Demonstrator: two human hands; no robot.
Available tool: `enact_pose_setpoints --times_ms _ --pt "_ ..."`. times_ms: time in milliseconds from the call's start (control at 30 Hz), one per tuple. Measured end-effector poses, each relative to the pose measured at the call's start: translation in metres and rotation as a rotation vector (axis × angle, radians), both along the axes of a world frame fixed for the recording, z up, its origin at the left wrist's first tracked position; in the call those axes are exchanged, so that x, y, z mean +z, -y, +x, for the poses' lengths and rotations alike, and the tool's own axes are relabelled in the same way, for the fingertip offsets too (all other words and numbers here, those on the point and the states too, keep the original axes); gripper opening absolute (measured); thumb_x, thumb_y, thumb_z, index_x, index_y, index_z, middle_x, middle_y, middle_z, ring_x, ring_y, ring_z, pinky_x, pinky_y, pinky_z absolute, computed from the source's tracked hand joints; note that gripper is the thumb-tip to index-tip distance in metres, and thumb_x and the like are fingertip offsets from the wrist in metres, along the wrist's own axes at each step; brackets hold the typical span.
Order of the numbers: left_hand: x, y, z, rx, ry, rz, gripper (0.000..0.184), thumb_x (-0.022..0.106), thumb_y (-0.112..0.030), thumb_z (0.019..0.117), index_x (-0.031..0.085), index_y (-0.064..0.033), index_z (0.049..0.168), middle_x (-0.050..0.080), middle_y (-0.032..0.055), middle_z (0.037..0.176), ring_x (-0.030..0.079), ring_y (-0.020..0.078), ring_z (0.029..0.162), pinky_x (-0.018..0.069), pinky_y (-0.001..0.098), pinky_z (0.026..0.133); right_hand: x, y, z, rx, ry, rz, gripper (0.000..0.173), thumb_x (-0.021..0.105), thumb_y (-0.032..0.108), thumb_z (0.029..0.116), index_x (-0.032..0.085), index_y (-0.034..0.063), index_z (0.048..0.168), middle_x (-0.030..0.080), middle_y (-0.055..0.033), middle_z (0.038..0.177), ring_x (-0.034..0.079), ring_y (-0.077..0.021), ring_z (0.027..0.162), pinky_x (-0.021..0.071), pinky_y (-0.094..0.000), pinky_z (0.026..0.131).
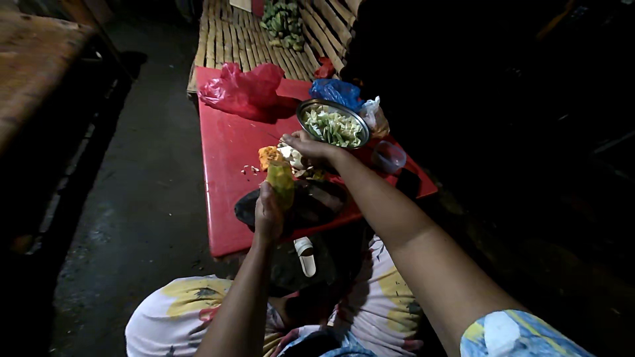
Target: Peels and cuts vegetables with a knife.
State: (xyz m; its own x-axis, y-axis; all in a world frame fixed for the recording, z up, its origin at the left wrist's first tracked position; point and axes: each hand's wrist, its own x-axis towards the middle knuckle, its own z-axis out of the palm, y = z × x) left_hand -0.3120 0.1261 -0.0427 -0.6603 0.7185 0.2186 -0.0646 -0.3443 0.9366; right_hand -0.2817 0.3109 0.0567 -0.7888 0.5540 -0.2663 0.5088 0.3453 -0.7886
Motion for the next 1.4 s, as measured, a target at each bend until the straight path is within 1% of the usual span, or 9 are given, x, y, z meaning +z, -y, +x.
enact_pose_setpoints --times_ms 200,333,433,567,767,967,1133,1300,1400 --pt "0.007 0.002 -0.002 -0.060 0.110 -0.012 0.054 0.020 -0.054 0.1084 0.057 -0.0160 0.113 0.062 -0.0058 0.075 0.056 0.0036 0.056 0.0499 0.0209 0.049 0.013 -0.021 -0.005 -0.041 0.138 0.090 0.062 0.049 0.016 0.1039 0.023 0.0151 0.161 0.048 -0.0197 0.147 0.060 -0.0246 0.101 0.0519 -0.0416 0.078" --pt "0.002 0.000 -0.005 -0.097 0.116 0.023 0.054 0.025 -0.060 0.1064 0.058 -0.0168 0.109 0.061 -0.0055 0.071 0.055 0.0045 0.053 0.0485 0.0211 0.047 0.015 -0.028 -0.012 -0.126 0.219 0.252 0.053 0.049 0.027 0.1087 0.027 0.0155 0.155 0.062 -0.0194 0.117 0.062 -0.0259 0.082 0.0520 -0.0438 0.071" --pt "0.001 0.000 -0.007 -0.109 0.112 0.014 0.055 0.025 -0.060 0.1057 0.057 -0.0165 0.112 0.062 -0.0050 0.072 0.056 0.0047 0.055 0.0496 0.0215 0.048 0.014 -0.039 -0.017 -0.150 0.163 0.300 0.047 0.037 0.037 0.1126 0.035 0.0106 0.151 0.064 -0.0239 0.126 0.066 -0.0373 0.113 0.0518 -0.0573 0.093" --pt "0.005 0.001 -0.006 -0.086 0.070 -0.102 0.053 0.029 -0.054 0.1075 0.055 -0.0105 0.123 0.063 -0.0043 0.082 0.060 0.0032 0.066 0.0532 0.0224 0.058 0.020 -0.038 -0.013 -0.069 0.109 0.263 0.067 0.032 0.057 0.1091 0.039 0.0044 0.150 0.060 -0.0274 0.134 0.060 -0.0397 0.122 0.0471 -0.0597 0.100" --pt "0.007 0.008 -0.011 -0.148 0.074 -0.086 0.048 0.040 -0.044 0.1041 0.055 -0.0094 0.134 0.066 -0.0022 0.106 0.065 0.0035 0.094 0.0566 0.0272 0.084 0.033 -0.007 0.016 0.328 0.021 0.194 0.057 0.030 0.049 0.1117 0.056 0.0043 0.135 0.060 -0.0130 0.109 0.054 -0.0156 0.086 0.0460 -0.0347 0.075" --pt "0.008 0.016 -0.013 -0.198 0.104 -0.049 0.042 0.048 -0.039 0.0966 0.055 -0.0124 0.128 0.068 -0.0055 0.101 0.067 0.0036 0.090 0.0583 0.0259 0.081 0.034 0.004 0.047 0.481 -0.118 0.108 0.037 0.034 0.026 0.1122 0.049 0.0072 0.141 0.059 -0.0105 0.127 0.058 -0.0104 0.099 0.0491 -0.0281 0.081" --pt "0.002 0.016 -0.014 -0.215 0.104 -0.016 0.046 0.052 -0.039 0.0912 0.054 -0.0126 0.130 0.068 -0.0054 0.100 0.067 0.0040 0.088 0.0590 0.0266 0.079 0.037 0.018 0.063 0.507 -0.061 0.393 0.045 0.045 0.029 0.1113 0.049 0.0188 0.155 0.065 -0.0132 0.136 0.064 -0.0232 0.119 0.0486 -0.0484 0.104" --pt "-0.003 0.011 -0.015 -0.202 0.076 0.014 0.039 0.066 -0.047 0.0875 0.060 -0.0157 0.110 0.065 -0.0065 0.076 0.061 0.0037 0.060 0.0544 0.0215 0.056 0.039 0.037 0.073 0.547 0.130 0.664 0.078 0.048 0.070 0.0982 0.034 0.0259 0.161 0.072 -0.0174 0.100 0.070 -0.0369 0.091 0.0537 -0.0633 0.083" --pt "0.001 0.012 -0.010 -0.190 0.062 0.056 0.024 0.073 -0.042 0.0889 0.067 -0.0195 0.094 0.066 -0.0079 0.070 0.060 0.0024 0.057 0.0536 0.0199 0.055 0.043 0.047 0.075 0.583 0.189 0.724 0.084 0.049 0.072 0.0962 0.027 0.0263 0.164 0.072 -0.0172 0.097 0.069 -0.0381 0.088 0.0534 -0.0642 0.080"
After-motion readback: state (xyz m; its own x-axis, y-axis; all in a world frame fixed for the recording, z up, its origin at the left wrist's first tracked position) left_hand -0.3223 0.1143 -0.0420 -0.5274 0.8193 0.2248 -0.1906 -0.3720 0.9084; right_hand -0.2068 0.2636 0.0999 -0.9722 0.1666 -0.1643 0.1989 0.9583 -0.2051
